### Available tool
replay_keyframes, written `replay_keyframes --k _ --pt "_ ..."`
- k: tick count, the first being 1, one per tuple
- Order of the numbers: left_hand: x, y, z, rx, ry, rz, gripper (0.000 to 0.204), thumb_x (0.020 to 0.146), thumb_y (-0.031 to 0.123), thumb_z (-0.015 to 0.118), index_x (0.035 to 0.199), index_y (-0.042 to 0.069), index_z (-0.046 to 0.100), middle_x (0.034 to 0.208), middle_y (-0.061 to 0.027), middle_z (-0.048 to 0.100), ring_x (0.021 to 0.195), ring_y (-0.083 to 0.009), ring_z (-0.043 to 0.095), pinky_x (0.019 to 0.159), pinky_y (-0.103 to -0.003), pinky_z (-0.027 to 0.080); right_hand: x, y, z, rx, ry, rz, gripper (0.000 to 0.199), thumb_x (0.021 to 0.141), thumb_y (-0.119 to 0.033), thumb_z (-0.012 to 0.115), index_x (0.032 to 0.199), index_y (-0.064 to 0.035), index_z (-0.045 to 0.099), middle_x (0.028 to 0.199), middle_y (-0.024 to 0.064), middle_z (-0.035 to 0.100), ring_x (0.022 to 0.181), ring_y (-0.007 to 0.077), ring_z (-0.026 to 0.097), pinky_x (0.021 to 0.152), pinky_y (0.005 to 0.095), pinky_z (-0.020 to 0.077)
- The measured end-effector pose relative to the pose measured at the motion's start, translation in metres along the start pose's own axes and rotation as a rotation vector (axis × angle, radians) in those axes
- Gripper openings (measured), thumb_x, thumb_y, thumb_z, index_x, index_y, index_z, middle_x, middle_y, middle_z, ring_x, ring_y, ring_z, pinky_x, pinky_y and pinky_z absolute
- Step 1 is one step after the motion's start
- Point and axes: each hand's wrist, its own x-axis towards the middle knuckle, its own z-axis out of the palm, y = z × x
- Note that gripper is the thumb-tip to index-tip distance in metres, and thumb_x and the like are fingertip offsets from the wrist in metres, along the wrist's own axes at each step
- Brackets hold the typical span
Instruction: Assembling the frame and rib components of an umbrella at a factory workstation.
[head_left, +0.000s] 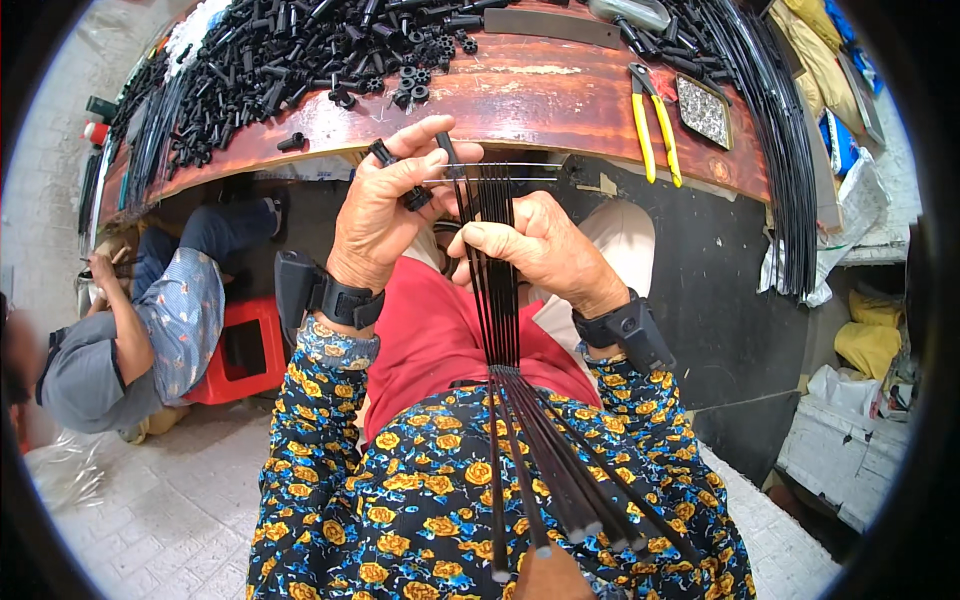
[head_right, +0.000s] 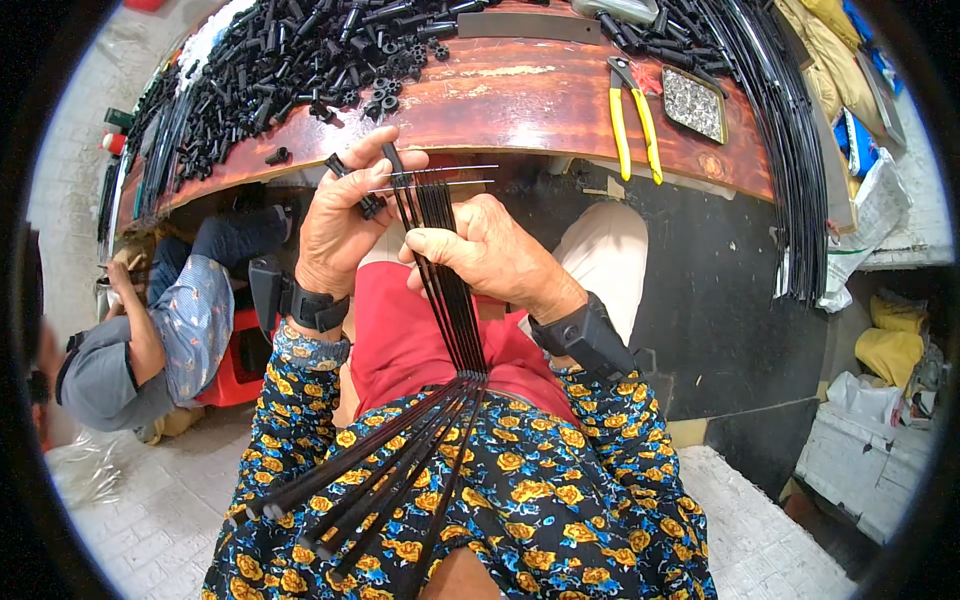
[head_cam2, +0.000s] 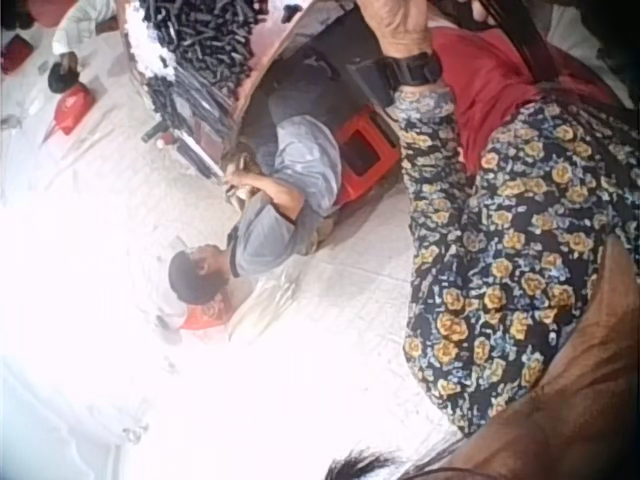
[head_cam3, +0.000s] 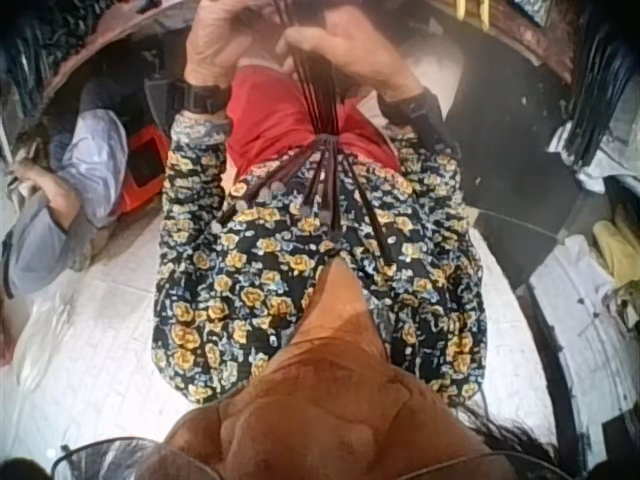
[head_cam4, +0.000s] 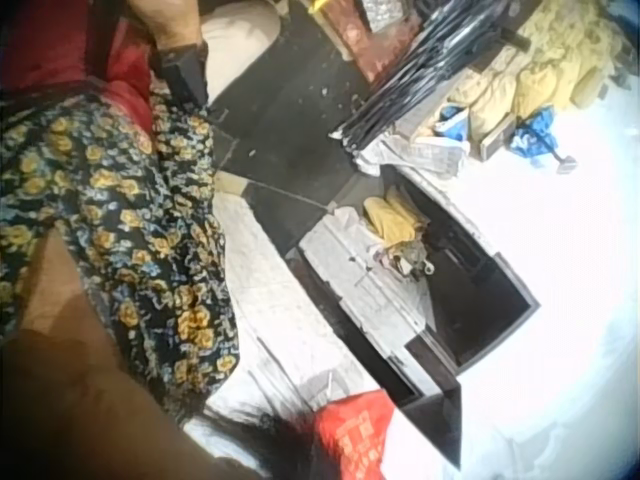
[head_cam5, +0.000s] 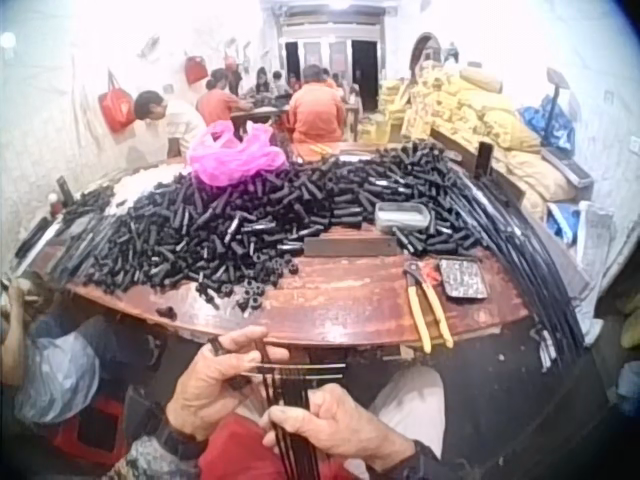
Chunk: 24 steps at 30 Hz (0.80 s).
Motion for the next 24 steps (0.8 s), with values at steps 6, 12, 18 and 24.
replay_keyframes --k 6,12,18,24 --pt "0.0021 0.0014 0.0053 -0.012 0.024 0.003 0.041 0.089 0.007 0.063 0.129 0.006 0.054 0.107 -0.0144 0.067 0.081 -0.017 0.068 0.072 -0.029 0.058 0.0007 0.0008 0.0001 -0.007 0.02 -0.004 0.026 0.093 -0.022 0.057 0.088 0.0013 0.067 0.071 0.0074 0.068 0.066 0.0117 0.065 0.061 0.0255 0.0517" --pt "0.0029 -0.0008 -0.0019 -0.076 0.003 0.03 0.042 0.088 0.005 0.065 0.129 0.007 0.054 0.104 -0.0126 0.067 0.082 -0.0182 0.068 0.072 -0.03 0.059 0.0013 0.0008 0.0003 0.002 0.007 0.004 0.026 0.092 -0.022 0.057 0.089 0.0018 0.067 0.072 0.008 0.068 0.065 0.0115 0.065 0.06 0.0248 0.0516" --pt "0.0011 -0.0011 -0.0011 -0.074 0.019 0.015 0.038 0.092 0.01 0.061 0.129 0.007 0.054 0.105 -0.0136 0.068 0.088 -0.0164 0.066 0.073 -0.03 0.058 0.0005 0.0023 0.0005 0.019 0.01 0.012 0.025 0.092 -0.02 0.058 0.089 0.0026 0.067 0.072 0.0084 0.068 0.067 0.0128 0.066 0.061 0.0248 0.0524" --pt "0.0002 0.0033 0.0007 -0.015 0.03 -0.009 0.037 0.093 0.012 0.059 0.129 0.005 0.054 0.11 -0.0154 0.067 0.089 -0.016 0.066 0.074 -0.03 0.058 0.0 0.002 0.001 0.045 0.013 -0.015 0.025 0.092 -0.02 0.058 0.089 0.0027 0.066 0.072 0.0083 0.068 0.066 0.0136 0.066 0.061 0.0254 0.0529"
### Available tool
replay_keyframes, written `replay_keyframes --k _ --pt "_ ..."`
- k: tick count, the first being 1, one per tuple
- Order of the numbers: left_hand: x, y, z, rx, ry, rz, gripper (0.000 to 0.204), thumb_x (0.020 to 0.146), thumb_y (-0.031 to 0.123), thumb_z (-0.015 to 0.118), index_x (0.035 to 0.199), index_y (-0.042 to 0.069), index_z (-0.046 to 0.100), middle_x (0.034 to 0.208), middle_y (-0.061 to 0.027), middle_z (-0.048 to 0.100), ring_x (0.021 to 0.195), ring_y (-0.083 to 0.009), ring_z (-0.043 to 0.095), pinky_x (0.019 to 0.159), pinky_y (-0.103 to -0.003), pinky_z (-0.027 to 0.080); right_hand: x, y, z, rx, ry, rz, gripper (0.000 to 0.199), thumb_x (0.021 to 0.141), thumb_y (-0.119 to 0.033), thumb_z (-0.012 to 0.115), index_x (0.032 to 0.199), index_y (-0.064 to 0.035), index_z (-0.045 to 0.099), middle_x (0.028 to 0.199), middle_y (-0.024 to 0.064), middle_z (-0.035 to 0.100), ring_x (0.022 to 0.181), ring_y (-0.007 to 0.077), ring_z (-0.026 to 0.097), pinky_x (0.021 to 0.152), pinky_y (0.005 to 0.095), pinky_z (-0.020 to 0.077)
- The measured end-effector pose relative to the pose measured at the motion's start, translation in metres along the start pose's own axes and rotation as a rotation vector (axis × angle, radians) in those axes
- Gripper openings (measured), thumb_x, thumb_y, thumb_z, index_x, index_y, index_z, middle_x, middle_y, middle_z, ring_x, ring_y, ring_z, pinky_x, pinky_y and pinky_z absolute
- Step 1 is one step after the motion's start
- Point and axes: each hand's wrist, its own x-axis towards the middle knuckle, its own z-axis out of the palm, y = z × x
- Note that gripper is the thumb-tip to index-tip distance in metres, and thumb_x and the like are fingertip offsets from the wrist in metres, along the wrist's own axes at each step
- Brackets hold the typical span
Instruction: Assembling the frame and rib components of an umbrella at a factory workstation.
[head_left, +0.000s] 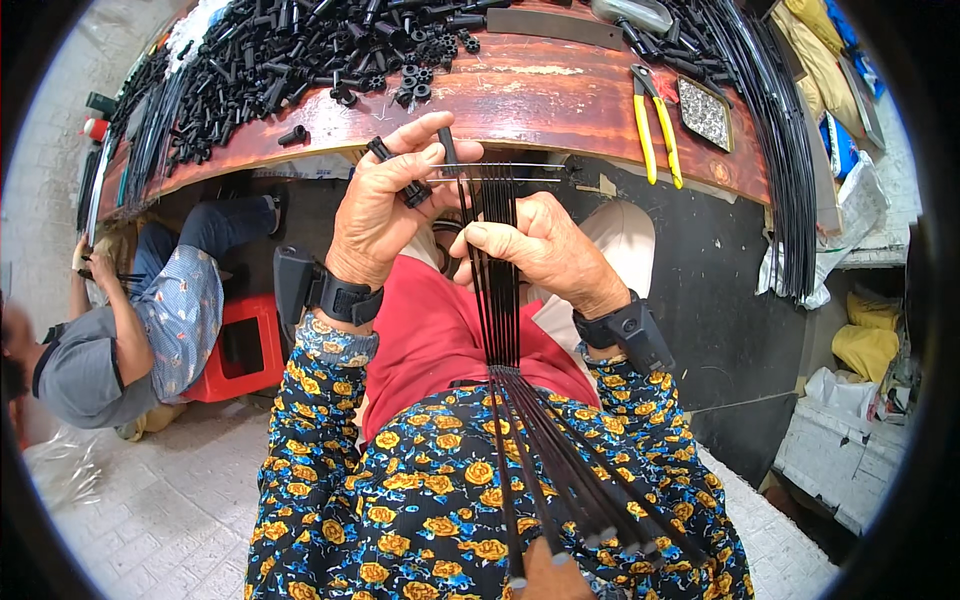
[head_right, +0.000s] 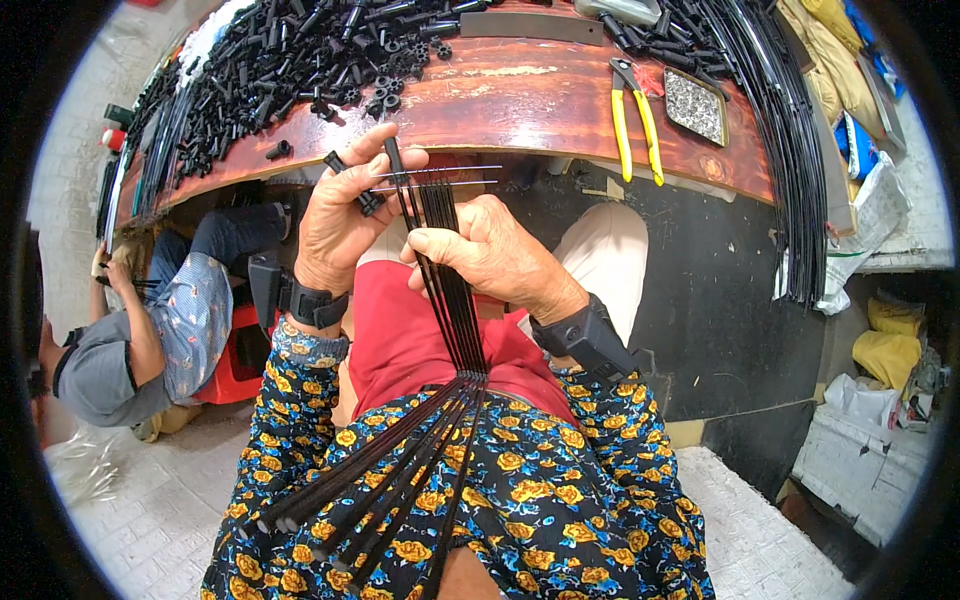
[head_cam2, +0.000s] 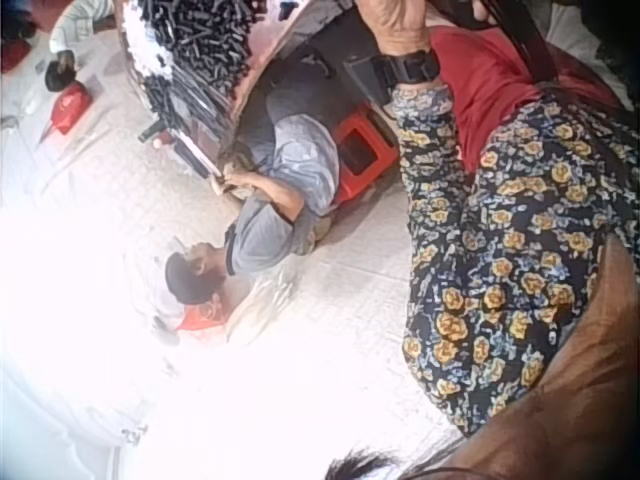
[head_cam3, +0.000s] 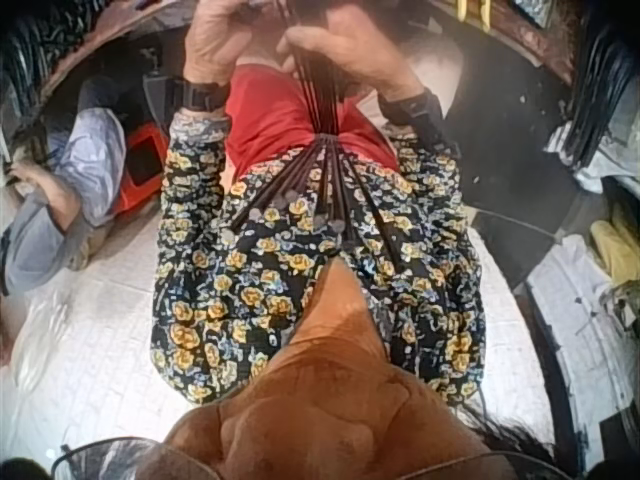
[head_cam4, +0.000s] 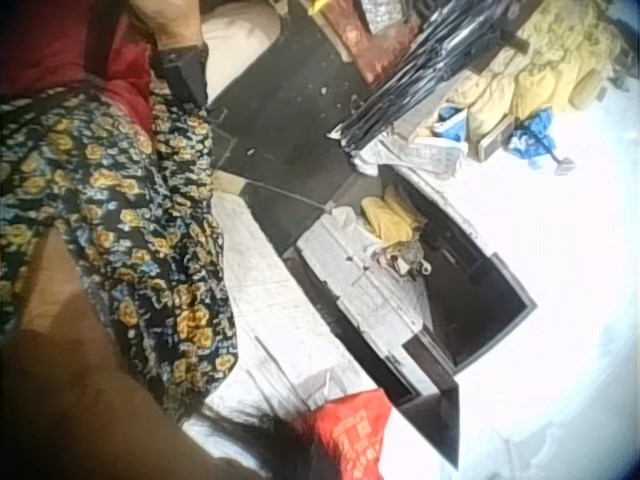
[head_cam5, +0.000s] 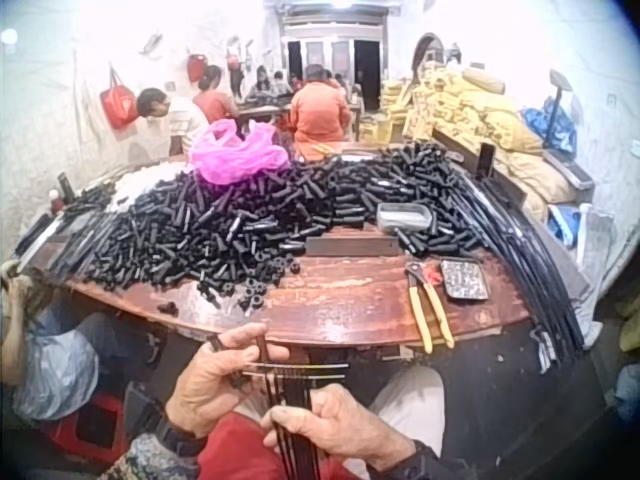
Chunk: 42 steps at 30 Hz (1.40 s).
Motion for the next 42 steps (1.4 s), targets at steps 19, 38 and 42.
replay_keyframes --k 19,38,42 --pt "-0.003 -0.004 0.0 -0.031 -0.015 0.008 0.047 0.089 0.006 0.063 0.134 0.009 0.051 0.106 -0.011 0.066 0.085 -0.0123 0.065 0.077 -0.027 0.057 -0.003 -0.001 -0.001 -0.027 -0.003 0.017 0.025 0.093 -0.021 0.057 0.089 0.0011 0.067 0.072 0.008 0.068 0.065 0.0113 0.065 0.059 0.0244 0.0512" --pt "0.0 -0.008 0.001 -0.021 -0.049 -0.004 0.045 0.088 0.005 0.063 0.131 0.003 0.052 0.106 -0.0152 0.067 0.091 -0.0206 0.069 0.08 -0.032 0.058 -0.004 -0.003 -0.004 -0.027 0.027 0.013 0.026 0.092 -0.021 0.057 0.087 0.0021 0.068 0.071 0.0089 0.069 0.063 0.0111 0.064 0.058 0.0237 0.0506" --pt "0.003 -0.009 0.002 -0.02 -0.071 0.003 0.042 0.088 0.005 0.063 0.129 0.002 0.054 0.105 -0.0152 0.068 0.09 -0.0204 0.069 0.078 -0.032 0.059 -0.005 -0.003 -0.004 -0.045 0.043 0.008 0.026 0.092 -0.02 0.057 0.087 0.0029 0.068 0.07 0.0087 0.068 0.063 0.0115 0.065 0.058 0.0241 0.0507"
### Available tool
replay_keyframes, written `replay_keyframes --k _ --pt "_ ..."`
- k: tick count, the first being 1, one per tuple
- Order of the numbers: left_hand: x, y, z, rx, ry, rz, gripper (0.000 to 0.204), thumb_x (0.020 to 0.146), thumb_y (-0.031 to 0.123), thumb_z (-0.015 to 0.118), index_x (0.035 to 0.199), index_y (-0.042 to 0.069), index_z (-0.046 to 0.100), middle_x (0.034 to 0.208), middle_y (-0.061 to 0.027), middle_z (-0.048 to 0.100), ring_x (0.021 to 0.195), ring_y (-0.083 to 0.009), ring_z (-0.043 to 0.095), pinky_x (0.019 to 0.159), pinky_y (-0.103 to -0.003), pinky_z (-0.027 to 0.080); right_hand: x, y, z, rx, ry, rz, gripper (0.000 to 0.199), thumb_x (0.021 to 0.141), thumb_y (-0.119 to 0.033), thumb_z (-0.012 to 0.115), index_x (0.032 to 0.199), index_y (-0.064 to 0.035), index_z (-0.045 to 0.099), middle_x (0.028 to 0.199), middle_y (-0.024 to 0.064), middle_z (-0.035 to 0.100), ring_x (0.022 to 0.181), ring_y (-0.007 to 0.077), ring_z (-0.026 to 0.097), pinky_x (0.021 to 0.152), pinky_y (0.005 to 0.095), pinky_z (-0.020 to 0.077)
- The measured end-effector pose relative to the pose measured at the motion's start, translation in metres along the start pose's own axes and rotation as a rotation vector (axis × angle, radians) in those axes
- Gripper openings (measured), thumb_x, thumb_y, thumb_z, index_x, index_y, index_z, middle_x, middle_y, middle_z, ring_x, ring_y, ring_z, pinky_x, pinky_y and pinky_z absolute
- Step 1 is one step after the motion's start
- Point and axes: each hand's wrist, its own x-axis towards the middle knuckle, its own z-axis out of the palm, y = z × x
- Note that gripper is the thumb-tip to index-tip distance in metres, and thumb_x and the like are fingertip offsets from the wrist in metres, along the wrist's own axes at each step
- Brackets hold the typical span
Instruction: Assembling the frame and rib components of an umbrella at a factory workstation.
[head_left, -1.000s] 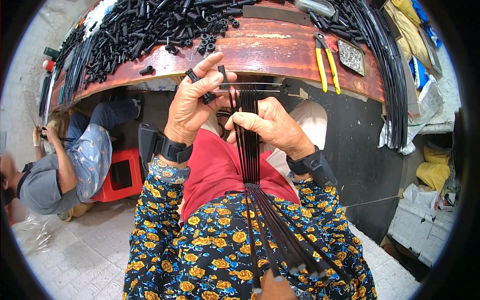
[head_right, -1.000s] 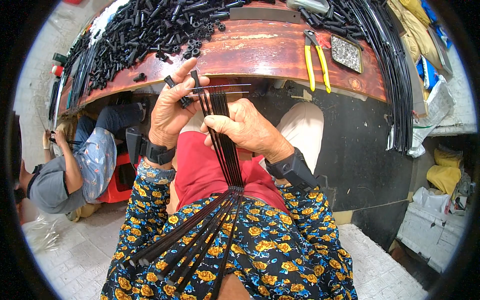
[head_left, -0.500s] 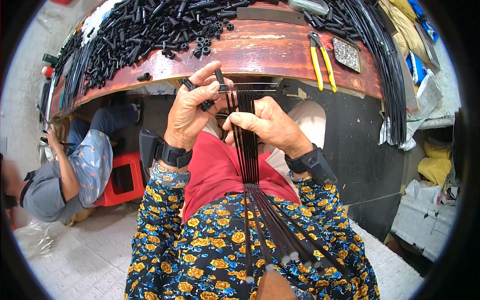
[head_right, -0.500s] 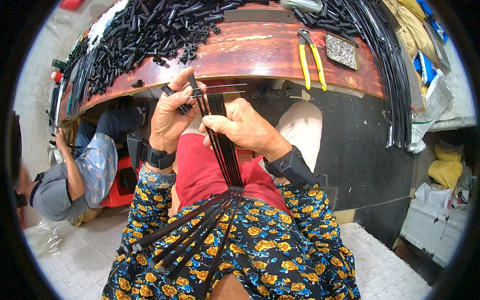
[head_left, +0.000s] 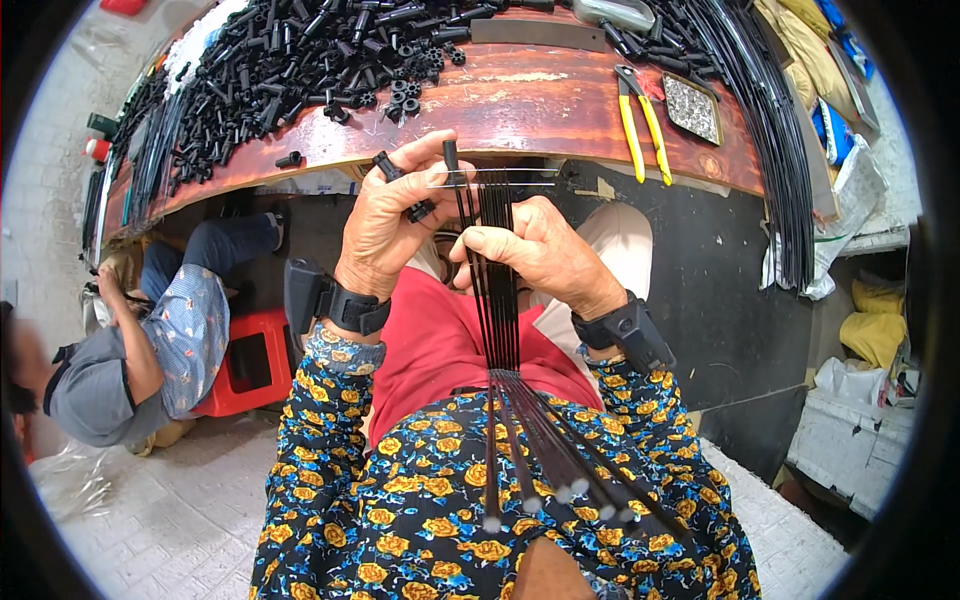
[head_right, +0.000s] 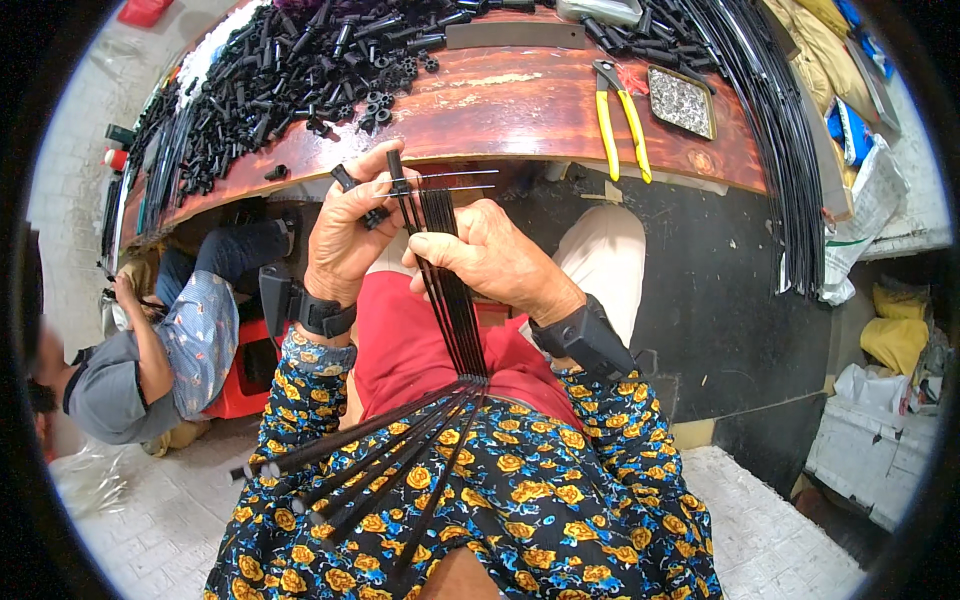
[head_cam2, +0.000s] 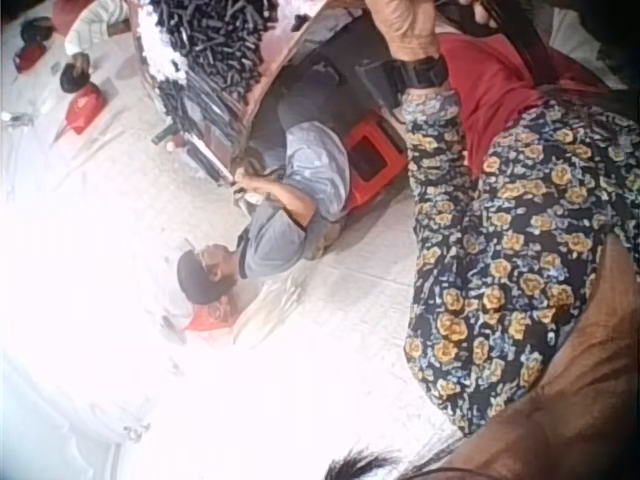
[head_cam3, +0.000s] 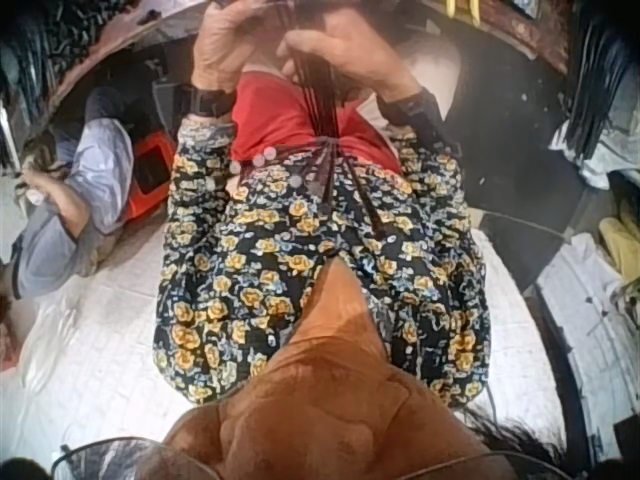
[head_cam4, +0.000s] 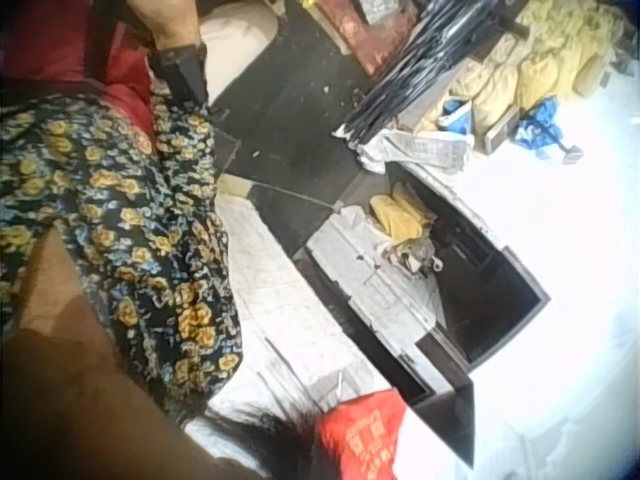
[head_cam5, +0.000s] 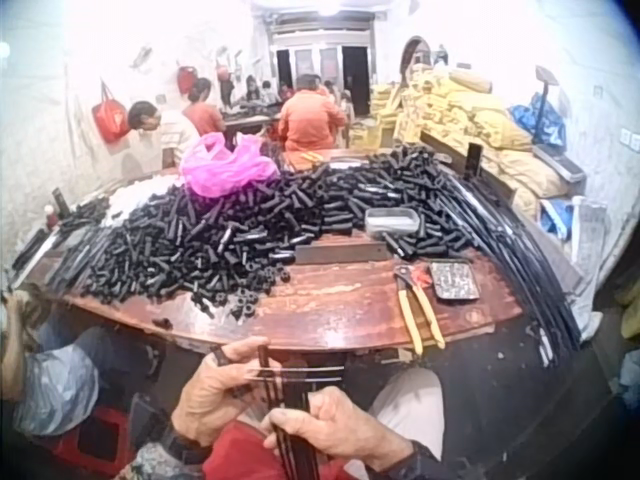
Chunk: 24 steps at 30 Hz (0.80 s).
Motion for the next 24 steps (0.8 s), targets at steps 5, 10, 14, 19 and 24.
replay_keyframes --k 5,10,14,19,24 --pt "0.005 -0.003 0.003 -0.009 0.003 0.003 0.037 0.088 0.005 0.064 0.124 0.002 0.057 0.105 -0.015 0.068 0.087 -0.0202 0.07 0.077 -0.032 0.058 -0.003 -0.001 0.002 -0.024 0.083 -0.028 0.026 0.09 -0.02 0.057 0.084 0.0041 0.067 0.068 0.0084 0.067 0.063 0.013 0.065 0.058 0.0254 0.0512" --pt "0.005 -0.013 0.003 0.009 0.073 0.028 0.036 0.088 0.006 0.064 0.123 0.001 0.057 0.106 -0.0163 0.068 0.086 -0.0207 0.07 0.077 -0.031 0.058 -0.003 0.003 0.004 -0.037 0.129 -0.023 0.027 0.089 -0.02 0.057 0.082 0.0041 0.067 0.067 0.0085 0.066 0.063 0.0129 0.064 0.058 0.0265 0.0512" --pt "-0.006 -0.009 0.017 -0.031 0.061 0.023 0.044 0.086 0.003 0.062 0.129 -0.003 0.053 0.113 -0.019 0.065 0.096 -0.0235 0.067 0.082 -0.034 0.057 -0.003 0.007 0.0 -0.035 0.125 -0.043 0.026 0.088 -0.019 0.056 0.081 0.0037 0.066 0.066 0.0071 0.065 0.061 0.0115 0.062 0.057 0.0265 0.0494" --pt "-0.019 0.0 0.031 0.141 0.099 0.05 0.05 0.085 -0.002 0.061 0.132 -0.006 0.048 0.119 -0.0189 0.062 0.103 -0.0238 0.065 0.087 -0.033 0.055 0.006 0.016 -0.009 -0.1 0.044 -0.084 0.024 0.092 -0.02 0.058 0.089 0.0027 0.067 0.073 0.0062 0.068 0.067 0.0123 0.067 0.058 0.0245 0.0536" --pt "-0.018 0.004 0.044 0.285 0.252 0.058 0.033 0.089 0.007 0.065 0.12 -0.004 0.059 0.104 -0.0122 0.068 0.083 -0.0127 0.065 0.072 -0.024 0.052 0.009 0.01 -0.007 -0.258 0.05 -0.131 0.027 0.089 -0.02 0.056 0.081 0.0037 0.066 0.065 0.0085 0.066 0.061 0.0124 0.064 0.056 0.026 0.0506"
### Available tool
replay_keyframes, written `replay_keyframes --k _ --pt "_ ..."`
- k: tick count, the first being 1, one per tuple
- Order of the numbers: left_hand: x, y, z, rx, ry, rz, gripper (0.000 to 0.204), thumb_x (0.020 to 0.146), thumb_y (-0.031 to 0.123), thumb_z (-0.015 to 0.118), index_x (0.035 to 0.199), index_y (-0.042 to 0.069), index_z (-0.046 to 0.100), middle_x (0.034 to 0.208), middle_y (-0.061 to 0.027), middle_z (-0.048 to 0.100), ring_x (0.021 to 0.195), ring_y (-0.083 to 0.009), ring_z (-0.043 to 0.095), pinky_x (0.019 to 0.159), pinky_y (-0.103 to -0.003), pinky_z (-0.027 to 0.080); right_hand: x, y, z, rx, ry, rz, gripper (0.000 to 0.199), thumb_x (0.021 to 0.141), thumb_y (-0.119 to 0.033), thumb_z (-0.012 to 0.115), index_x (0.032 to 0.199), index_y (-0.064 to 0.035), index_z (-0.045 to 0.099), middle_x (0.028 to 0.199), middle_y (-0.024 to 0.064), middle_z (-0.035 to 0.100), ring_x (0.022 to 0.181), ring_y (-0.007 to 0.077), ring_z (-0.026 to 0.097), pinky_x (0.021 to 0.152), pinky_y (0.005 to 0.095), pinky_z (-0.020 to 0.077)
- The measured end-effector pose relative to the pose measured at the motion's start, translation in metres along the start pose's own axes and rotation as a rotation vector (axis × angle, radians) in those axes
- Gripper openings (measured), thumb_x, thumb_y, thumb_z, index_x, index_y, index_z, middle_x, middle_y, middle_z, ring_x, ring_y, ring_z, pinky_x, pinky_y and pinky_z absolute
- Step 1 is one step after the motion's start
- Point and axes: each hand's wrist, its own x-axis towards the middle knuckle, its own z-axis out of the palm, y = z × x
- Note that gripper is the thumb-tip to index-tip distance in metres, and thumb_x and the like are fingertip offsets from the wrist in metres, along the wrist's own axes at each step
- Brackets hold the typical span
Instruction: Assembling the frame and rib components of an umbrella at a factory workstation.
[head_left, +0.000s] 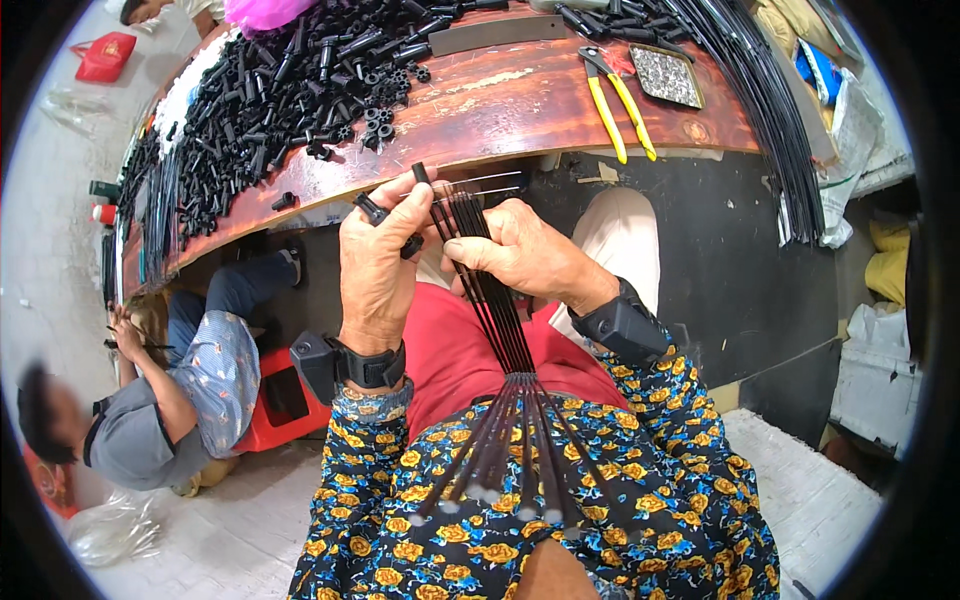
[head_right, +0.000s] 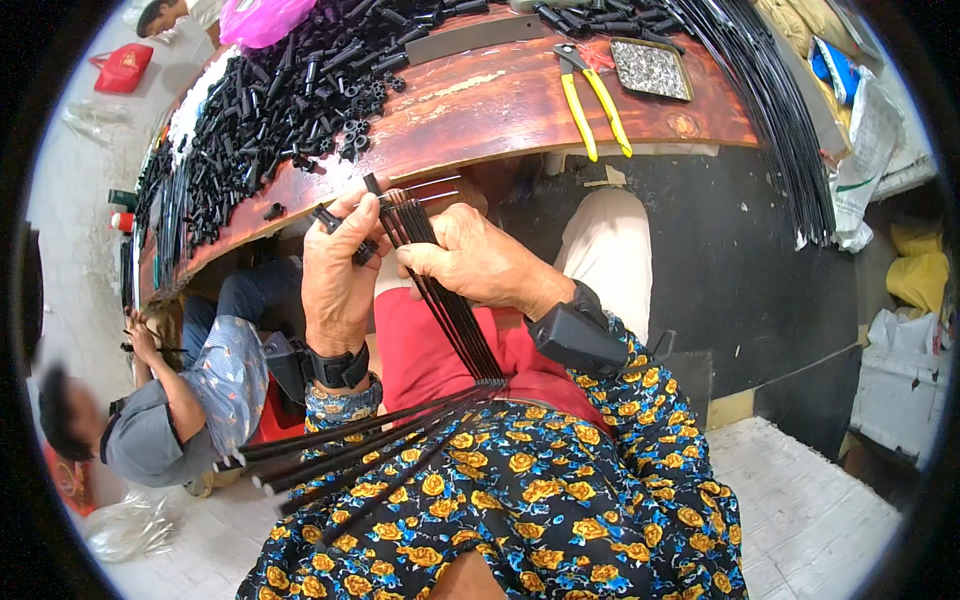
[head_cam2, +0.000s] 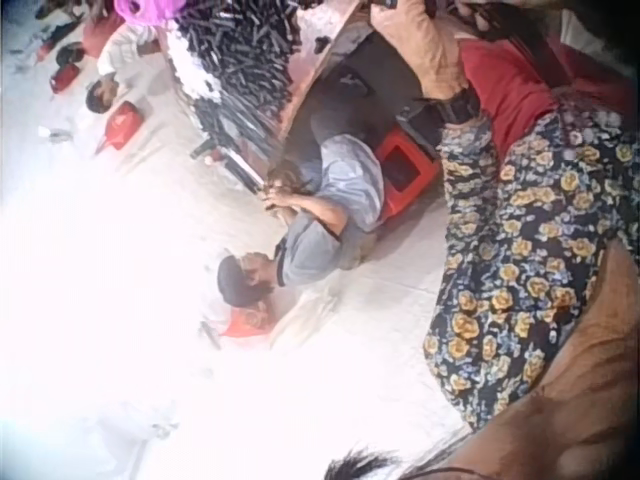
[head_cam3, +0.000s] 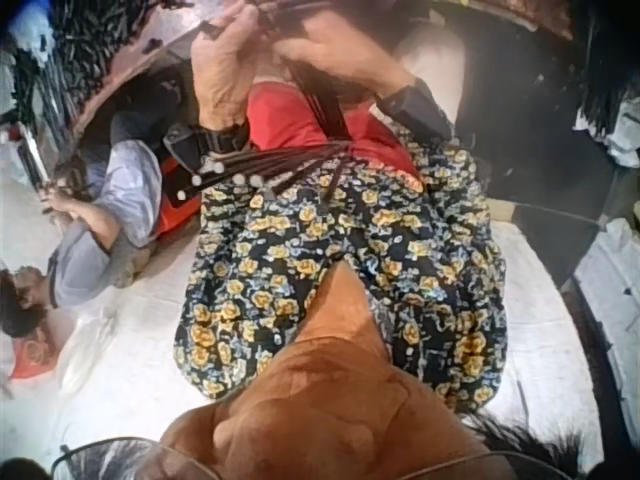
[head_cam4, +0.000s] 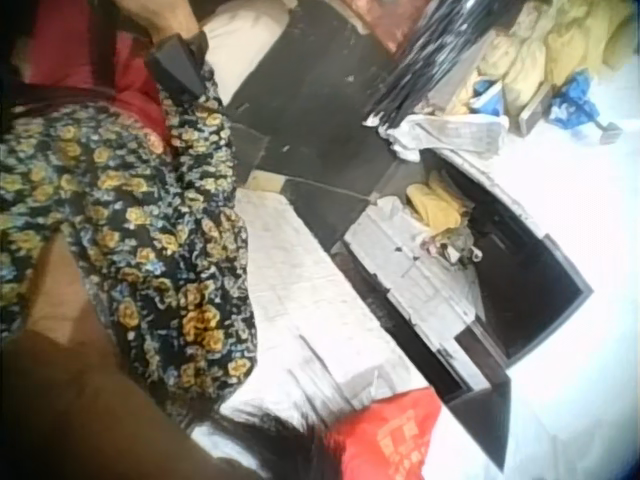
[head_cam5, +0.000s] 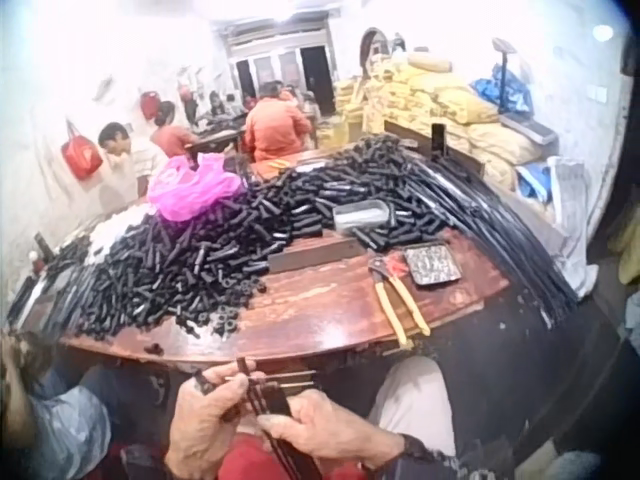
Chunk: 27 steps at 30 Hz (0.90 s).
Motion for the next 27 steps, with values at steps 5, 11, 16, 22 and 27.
replay_keyframes --k 5,11,16,22,27 --pt "-0.001 0.001 0.004 0.038 0.087 0.031 0.02 0.089 0.012 0.069 0.105 0.0 0.068 0.089 -0.0026 0.067 0.069 -0.0067 0.056 0.063 -0.02 0.043 0.003 0.006 -0.002 -0.051 -0.02 -0.042 0.028 0.088 -0.02 0.058 0.076 0.0039 0.065 0.064 0.008 0.065 0.057 0.0136 0.06 0.055 0.0282 0.0483" --pt "0.003 -0.015 0.005 0.053 0.134 0.081 0.019 0.088 0.011 0.069 0.103 0.0 0.069 0.088 -0.0011 0.067 0.07 -0.006 0.056 0.063 -0.02 0.042 -0.007 0.004 0.0 0.025 0.067 -0.037 0.031 0.083 -0.022 0.059 0.067 0.0047 0.058 0.054 0.0042 0.052 0.051 0.0105 0.047 0.047 0.0325 0.039" --pt "0.003 -0.018 0.008 0.013 0.162 0.133 0.021 0.087 0.008 0.069 0.106 -0.002 0.068 0.086 0.0004 0.066 0.069 -0.0051 0.054 0.06 -0.02 0.04 -0.012 -0.004 0.0 0.02 0.176 -0.043 0.035 0.084 -0.024 0.064 0.065 0.0048 0.056 0.052 0.0054 0.046 0.05 0.0092 0.044 0.046 0.0333 0.037" --pt "-0.001 -0.023 0.007 0.019 0.162 0.164 0.018 0.088 0.009 0.069 0.103 0.0 0.067 0.087 -0.0017 0.066 0.074 -0.0088 0.057 0.065 -0.024 0.044 -0.006 0.004 0.002 -0.081 0.31 -0.166 0.04 0.084 -0.025 0.067 0.061 0.005 0.053 0.051 0.018 0.046 0.045 0.0162 0.042 0.045 0.0377 0.0373" --pt "-0.003 -0.028 0.009 0.016 0.165 0.162 0.017 0.089 0.012 0.068 0.102 0.001 0.066 0.09 -0.0043 0.066 0.08 -0.0132 0.061 0.074 -0.028 0.048 -0.008 0.009 0.01 -0.125 0.362 -0.239 0.037 0.083 -0.022 0.067 0.059 0.0038 0.055 0.048 0.0142 0.044 0.045 0.0138 0.043 0.045 0.0368 0.0379"
